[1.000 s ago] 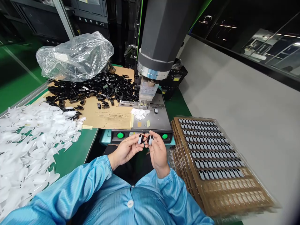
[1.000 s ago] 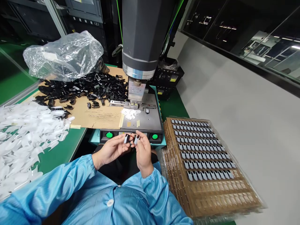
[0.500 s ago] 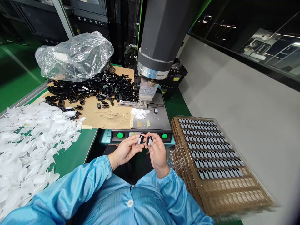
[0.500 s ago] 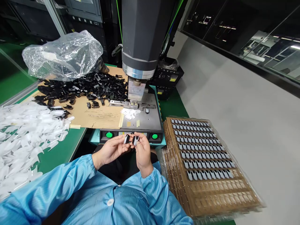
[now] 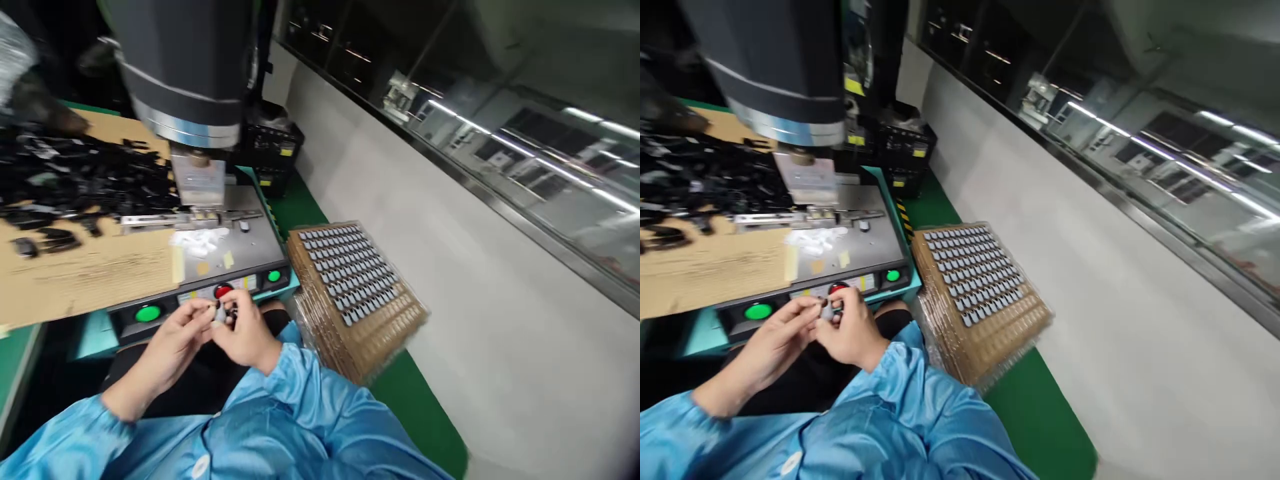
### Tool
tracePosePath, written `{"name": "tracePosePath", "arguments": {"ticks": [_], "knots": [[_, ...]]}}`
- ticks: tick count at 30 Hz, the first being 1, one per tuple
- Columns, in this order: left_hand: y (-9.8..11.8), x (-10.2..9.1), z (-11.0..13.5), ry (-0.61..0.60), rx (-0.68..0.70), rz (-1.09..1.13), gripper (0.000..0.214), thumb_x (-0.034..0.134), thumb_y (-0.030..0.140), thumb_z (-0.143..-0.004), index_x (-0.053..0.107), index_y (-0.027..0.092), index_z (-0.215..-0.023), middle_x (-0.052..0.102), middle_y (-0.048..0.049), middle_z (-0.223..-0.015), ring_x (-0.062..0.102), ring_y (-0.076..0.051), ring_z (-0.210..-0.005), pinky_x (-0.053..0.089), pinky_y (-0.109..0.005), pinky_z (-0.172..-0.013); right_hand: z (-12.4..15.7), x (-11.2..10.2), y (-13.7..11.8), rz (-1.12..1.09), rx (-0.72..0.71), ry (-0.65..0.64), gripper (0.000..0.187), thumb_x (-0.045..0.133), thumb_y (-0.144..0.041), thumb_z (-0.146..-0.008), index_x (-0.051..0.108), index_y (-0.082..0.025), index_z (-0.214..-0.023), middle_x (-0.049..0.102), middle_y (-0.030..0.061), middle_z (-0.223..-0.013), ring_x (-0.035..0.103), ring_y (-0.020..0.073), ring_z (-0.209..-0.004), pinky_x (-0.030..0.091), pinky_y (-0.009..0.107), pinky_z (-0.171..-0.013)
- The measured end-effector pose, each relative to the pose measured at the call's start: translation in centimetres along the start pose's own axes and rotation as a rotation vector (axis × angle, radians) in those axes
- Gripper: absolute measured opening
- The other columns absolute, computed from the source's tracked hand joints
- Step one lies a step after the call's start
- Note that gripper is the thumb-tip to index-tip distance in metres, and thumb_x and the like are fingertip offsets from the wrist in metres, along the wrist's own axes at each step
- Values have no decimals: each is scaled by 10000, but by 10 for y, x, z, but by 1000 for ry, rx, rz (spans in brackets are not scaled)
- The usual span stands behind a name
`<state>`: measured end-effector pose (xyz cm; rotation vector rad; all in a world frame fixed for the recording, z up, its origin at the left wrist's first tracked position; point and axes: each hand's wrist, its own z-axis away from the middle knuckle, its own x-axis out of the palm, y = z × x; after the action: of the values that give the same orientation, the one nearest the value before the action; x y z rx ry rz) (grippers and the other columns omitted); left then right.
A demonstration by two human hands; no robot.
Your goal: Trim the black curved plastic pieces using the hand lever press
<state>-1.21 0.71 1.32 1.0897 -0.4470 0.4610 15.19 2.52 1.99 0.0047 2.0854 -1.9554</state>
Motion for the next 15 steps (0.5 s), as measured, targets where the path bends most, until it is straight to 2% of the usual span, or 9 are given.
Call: {"name": "tracePosePath", "arguments": {"ticks": [2,4,6,8,11,15], "knots": [[-5,-5,-1,-26,-2,-96,328,958,367,-774,749,206,-969,761,-4,-944,735,-140,-815,667,-248,-787,6,0,4,139,-29,-30,472,757,-306,-765,587,-262,-1203,646,7,-1075,648,174,-921,571,336,-802],[-9,-8,1,-52,-8,-186,352,961,398,-763,752,205,-972,761,-16,-989,741,-158,-870,671,-266,-833,13,-5,6,240,-72,-33,394,716,-308,-825,595,-258,-1197,663,18,-1088,666,187,-1007,586,354,-890],[-11,-10,5,-71,-25,-259,393,949,434,-769,759,215,-1034,765,-37,-1082,765,-209,-971,675,-322,-910,20,-18,8,285,-105,-1,317,696,-292,-846,625,-255,-1154,684,16,-1061,677,188,-1023,586,366,-953],[-12,-12,8,-67,-43,-336,451,937,478,-772,760,221,-1098,767,-58,-1138,778,-257,-1032,671,-359,-947,25,-42,9,327,-99,63,289,702,-291,-844,656,-258,-1128,699,15,-1053,690,181,-999,594,353,-950],[-12,-18,8,-61,-51,-440,504,909,542,-783,760,214,-1136,779,-77,-1144,782,-273,-1034,663,-343,-940,28,-101,12,397,-24,223,285,673,-294,-874,677,-262,-1158,714,27,-1104,696,176,-996,602,340,-929],[-12,-26,5,-62,-62,-489,517,863,586,-819,744,214,-1159,793,-70,-1115,774,-254,-1022,647,-304,-936,33,-213,26,530,118,480,304,633,-280,-904,669,-231,-1202,712,52,-1152,680,201,-1075,584,376,-980]]}}
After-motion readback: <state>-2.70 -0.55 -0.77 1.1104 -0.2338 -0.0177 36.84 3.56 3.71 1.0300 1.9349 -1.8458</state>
